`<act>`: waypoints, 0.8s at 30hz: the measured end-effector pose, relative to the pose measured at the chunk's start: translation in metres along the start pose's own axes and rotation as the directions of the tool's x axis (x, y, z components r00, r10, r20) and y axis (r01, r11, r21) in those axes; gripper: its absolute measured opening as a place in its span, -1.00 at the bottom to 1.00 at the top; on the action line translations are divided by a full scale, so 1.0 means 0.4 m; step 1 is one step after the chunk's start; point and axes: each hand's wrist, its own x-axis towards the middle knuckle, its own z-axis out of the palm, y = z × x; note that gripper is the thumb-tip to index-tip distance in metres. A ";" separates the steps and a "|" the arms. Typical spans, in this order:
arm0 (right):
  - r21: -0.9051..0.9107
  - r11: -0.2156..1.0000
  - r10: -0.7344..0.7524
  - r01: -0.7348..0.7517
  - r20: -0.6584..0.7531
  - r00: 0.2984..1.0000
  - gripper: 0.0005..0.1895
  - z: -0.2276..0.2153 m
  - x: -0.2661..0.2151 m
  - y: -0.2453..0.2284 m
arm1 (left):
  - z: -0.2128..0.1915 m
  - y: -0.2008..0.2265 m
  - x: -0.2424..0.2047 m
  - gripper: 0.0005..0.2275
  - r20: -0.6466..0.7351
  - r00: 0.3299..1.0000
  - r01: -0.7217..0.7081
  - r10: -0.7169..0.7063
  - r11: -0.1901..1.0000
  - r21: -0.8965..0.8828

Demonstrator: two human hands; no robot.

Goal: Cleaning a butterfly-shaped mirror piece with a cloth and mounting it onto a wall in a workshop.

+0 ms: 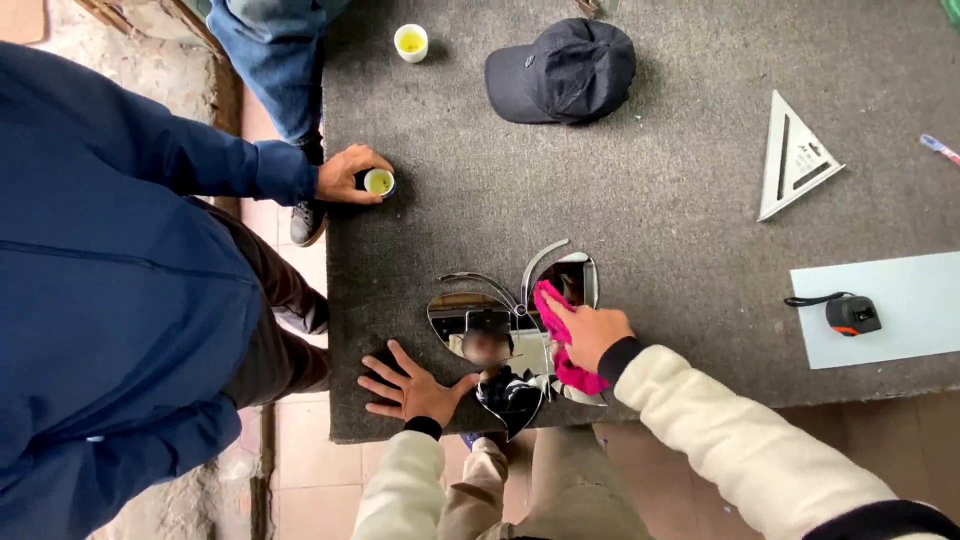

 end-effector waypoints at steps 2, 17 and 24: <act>0.025 0.997 0.079 -0.079 0.002 0.997 -0.06 -0.025 0.017 0.031 | 0.001 0.001 -0.008 0.54 -0.004 1.000 0.004 -0.004 1.000 0.008; -0.011 1.000 0.020 -0.020 0.034 0.999 -0.01 0.163 -0.062 -0.020 | 0.017 -0.018 -0.003 0.57 -0.033 0.999 -0.023 0.023 1.000 -0.006; -0.048 0.999 -0.005 0.005 -0.009 1.000 0.04 0.163 -0.018 -0.016 | 0.003 -0.013 0.006 0.58 0.036 0.999 -0.006 0.005 1.000 0.015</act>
